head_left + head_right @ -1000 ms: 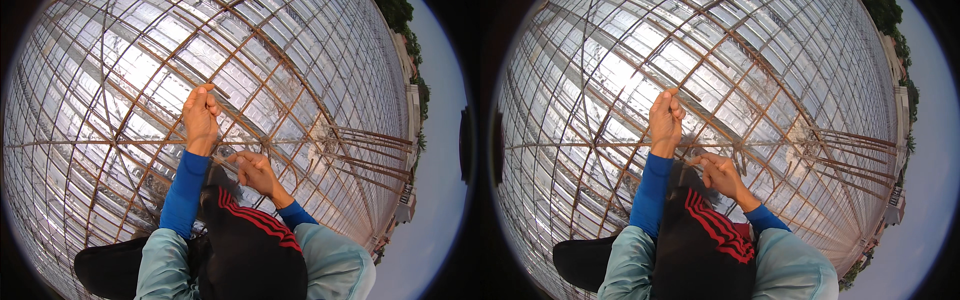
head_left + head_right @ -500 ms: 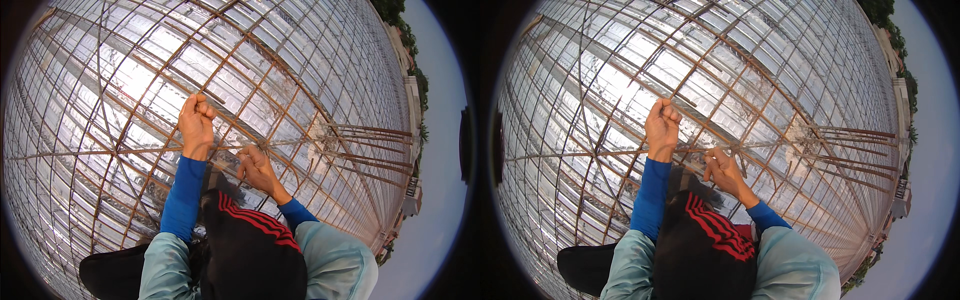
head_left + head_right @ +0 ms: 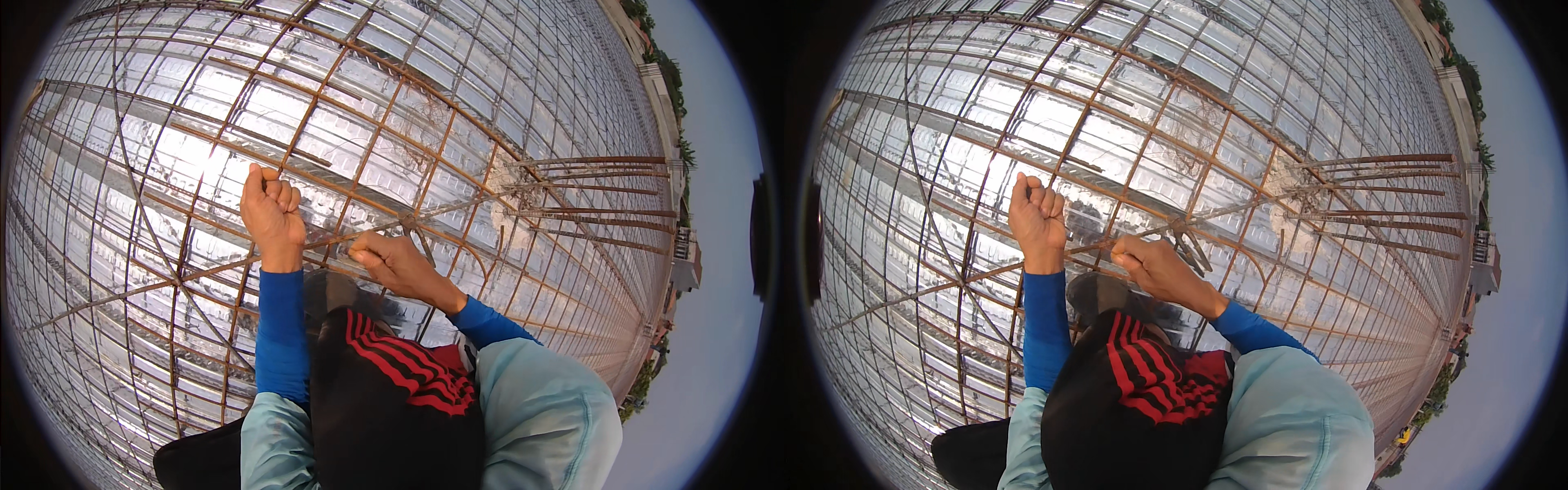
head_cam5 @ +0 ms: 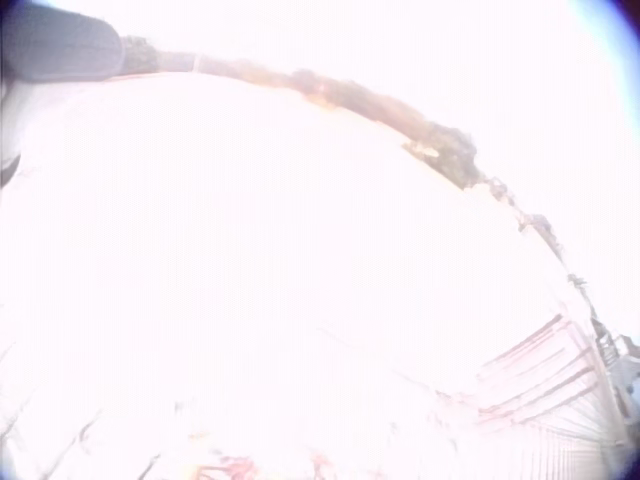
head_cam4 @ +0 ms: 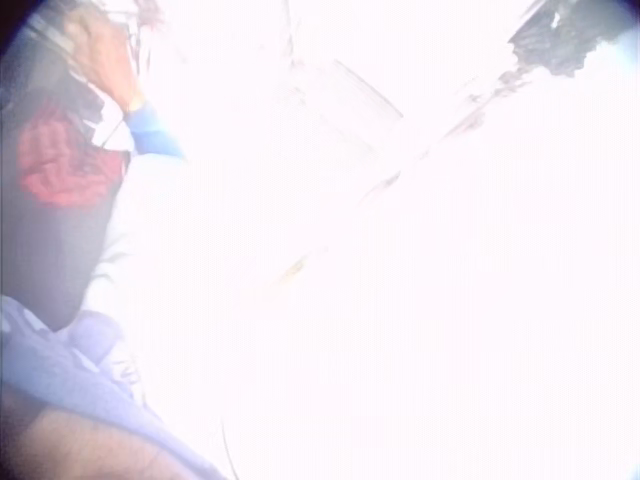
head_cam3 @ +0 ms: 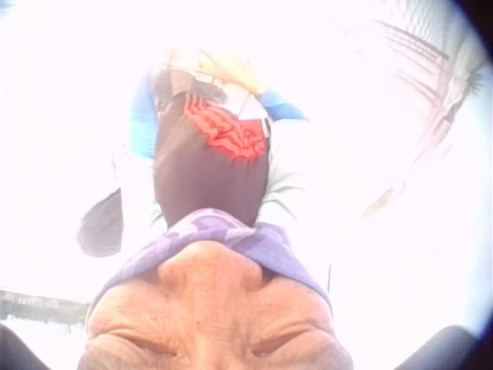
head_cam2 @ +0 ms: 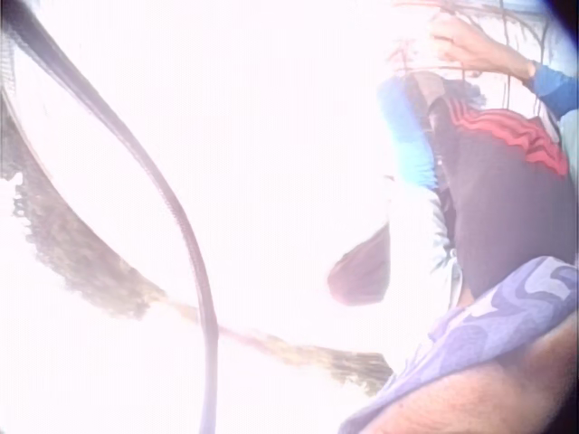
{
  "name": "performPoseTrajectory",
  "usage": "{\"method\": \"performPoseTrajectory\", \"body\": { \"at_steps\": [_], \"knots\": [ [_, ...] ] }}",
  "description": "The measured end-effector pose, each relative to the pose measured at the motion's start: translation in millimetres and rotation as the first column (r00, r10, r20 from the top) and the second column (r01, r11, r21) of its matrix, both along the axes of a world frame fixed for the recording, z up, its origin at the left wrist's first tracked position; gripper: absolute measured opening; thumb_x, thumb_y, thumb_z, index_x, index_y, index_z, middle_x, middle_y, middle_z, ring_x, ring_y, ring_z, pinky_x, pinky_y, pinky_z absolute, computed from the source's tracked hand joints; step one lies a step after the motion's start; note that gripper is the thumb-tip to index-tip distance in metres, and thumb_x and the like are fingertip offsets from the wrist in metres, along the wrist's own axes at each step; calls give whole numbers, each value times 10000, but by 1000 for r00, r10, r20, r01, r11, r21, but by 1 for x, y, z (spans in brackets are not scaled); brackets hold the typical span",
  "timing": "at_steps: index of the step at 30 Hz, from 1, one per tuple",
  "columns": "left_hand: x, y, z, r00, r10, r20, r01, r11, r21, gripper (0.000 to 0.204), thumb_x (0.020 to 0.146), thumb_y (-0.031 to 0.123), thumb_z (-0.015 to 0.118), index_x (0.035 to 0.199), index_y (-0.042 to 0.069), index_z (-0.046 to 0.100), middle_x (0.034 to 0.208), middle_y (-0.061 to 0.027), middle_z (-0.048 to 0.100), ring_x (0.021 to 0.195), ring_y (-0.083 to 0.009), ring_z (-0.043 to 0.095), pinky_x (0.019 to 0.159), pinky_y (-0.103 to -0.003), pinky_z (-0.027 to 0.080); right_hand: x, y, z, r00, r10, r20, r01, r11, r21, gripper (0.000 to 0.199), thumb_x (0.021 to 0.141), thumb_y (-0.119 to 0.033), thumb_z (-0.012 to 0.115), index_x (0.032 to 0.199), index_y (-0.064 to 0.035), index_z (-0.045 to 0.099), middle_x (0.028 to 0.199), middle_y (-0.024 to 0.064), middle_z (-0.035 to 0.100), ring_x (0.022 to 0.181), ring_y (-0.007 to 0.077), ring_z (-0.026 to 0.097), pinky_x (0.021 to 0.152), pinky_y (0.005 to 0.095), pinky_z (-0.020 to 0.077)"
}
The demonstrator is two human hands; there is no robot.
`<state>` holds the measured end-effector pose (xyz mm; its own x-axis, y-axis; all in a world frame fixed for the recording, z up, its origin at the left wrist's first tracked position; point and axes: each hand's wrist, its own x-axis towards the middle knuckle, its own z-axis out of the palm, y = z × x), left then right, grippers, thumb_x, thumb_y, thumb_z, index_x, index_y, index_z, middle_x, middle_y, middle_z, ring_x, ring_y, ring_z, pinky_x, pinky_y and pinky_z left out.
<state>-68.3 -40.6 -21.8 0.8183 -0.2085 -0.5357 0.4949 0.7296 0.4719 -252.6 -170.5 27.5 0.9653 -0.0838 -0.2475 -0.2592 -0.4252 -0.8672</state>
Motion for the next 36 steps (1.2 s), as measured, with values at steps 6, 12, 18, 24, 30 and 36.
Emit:
{"method": "performPoseTrajectory", "body": {
  "at_steps": [6, 12, 18, 24, 30, 36],
  "knots": [
    [14, 25, -27, 998, -57, -38, 55, 997, -63, 331, 1128, 294, 514, 886, 77, 578, 600, 45, 323, 498, -79, 262, 467, -264, 245, 16, -20, -7, 998, 60, 10, -60, 997, 38, 199, 1036, -196, 641, 1041, -5, 695, 782, 138, 641, 679, 212, 626, 641, 369, 482],
    [53, 77, -13, 981, -192, -7, 190, 975, -112, 323, 1132, 270, 514, 910, 48, 590, 595, 34, 325, 501, -89, 248, 475, -270, 250, 105, -75, -26, 934, -279, 224, 288, 958, -7, 236, 992, -185, 618, 983, 18, 739, 853, 202, 738, 801, 360, 724, 756, 450, 557],
    [68, 92, 29, 975, -216, 51, 219, 972, -83, 321, 1133, 239, 494, 903, 41, 597, 594, 34, 328, 486, -92, 252, 471, -277, 253, 245, -149, -102, 942, -295, 159, 335, 852, -402, 286, 946, -222, 642, 1016, 23, 773, 946, 268, 757, 922, 443, 739, 866, 516, 558],
    [79, 112, 98, 949, -262, 175, 246, 963, 107, 323, 1133, 271, 514, 918, 53, 616, 605, 46, 334, 502, -70, 266, 483, -253, 254, 302, -162, -165, 951, -308, -18, 284, 897, -340, 431, 927, -416, 746, 980, 8, 811, 974, 242, 773, 899, 358, 751, 788, 442, 573],
    [91, 164, 151, 934, -276, 229, 184, 916, 356, 283, 1125, 266, 537, 963, 50, 622, 612, 65, 315, 507, -50, 238, 474, -231, 233, 323, -157, -188, 930, -329, -166, 336, 942, 17, 495, 887, -380, 803, 832, 106, 725, 778, 181, 692, 701, 242, 636, 633, 432, 507],
    [123, 215, 199, 862, -420, 285, 179, 777, 603, 269, 1137, 242, 514, 1052, 18, 636, 662, 65, 348, 546, -41, 247, 510, -224, 262, 307, -182, -189, 928, -372, 9, 350, 867, -355, 380, 931, -339, 771, 846, 32, 749, 744, 155, 689, 659, 252, 623, 624, 428, 491]
  ]
}}
